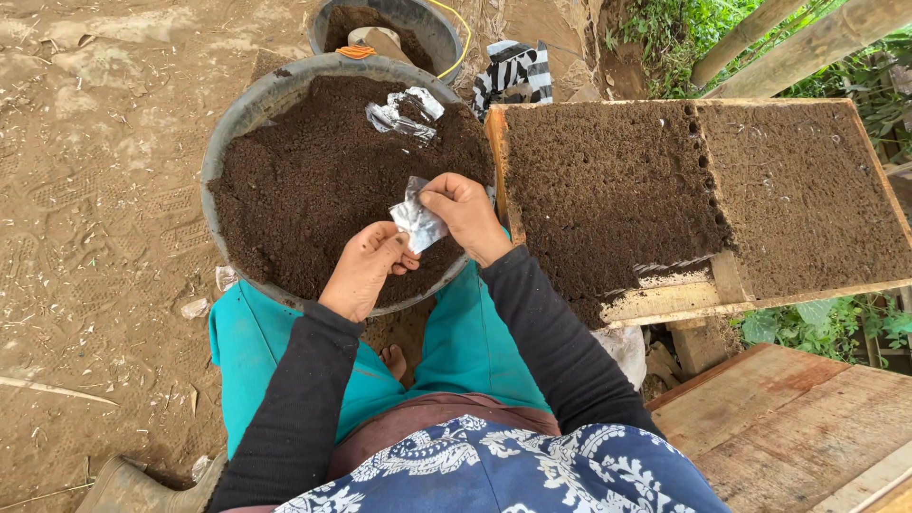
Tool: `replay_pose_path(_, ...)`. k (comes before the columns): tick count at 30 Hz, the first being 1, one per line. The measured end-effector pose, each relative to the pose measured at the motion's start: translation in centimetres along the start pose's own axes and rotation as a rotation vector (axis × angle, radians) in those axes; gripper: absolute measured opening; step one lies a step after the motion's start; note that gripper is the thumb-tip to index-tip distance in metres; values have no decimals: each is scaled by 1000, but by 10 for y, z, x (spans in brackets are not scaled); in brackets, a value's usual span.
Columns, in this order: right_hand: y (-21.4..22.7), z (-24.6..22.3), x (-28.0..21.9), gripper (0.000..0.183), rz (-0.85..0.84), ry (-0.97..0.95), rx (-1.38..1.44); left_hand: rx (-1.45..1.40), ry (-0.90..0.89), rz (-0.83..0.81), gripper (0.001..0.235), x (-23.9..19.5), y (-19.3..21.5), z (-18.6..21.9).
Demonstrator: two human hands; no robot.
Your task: The person prepares soil for planting by handling small dark objects in a bucket and a wooden tray with their hands.
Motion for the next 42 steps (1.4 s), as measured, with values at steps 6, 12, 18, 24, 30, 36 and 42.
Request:
replay_pose_path(6, -1, -1, 1, 6, 51, 57, -1, 50, -83, 25, 20, 8, 7, -20)
replay_pose_path(12, -21, -44, -42, 46, 259, 63, -569, 100, -154, 169, 26, 4, 28, -14)
replay_pose_path(18, -39, -23, -45, 6, -139, 219, -326, 96, -167, 99, 27, 3, 16, 0)
replay_pose_path(24, -33, -42, -61, 23, 133, 221, -375, 105, -175, 121, 29, -1, 27, 2)
replay_pose_path(30, -52, -36, -67, 10, -159, 181, -303, 112, -180, 62, 30, -1, 17, 12)
replay_pose_path(36, -59, -47, -77, 54, -184, 166, -557, -13, -100, 170, 27, -3, 27, 2)
replay_pose_path(42, -42, -21, -58, 17, -5, 174, -357, 243, -3, 142, 26, 2, 32, 6)
Point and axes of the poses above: each hand's wrist, its own x-axis towards the middle knuckle, its own y-axis out of the back of the hand, z = x × y, the point moved 5 cm from there along x, towards the middle knuckle, and after that the axes turned 15 degrees about -y, right-handed, at the moved point
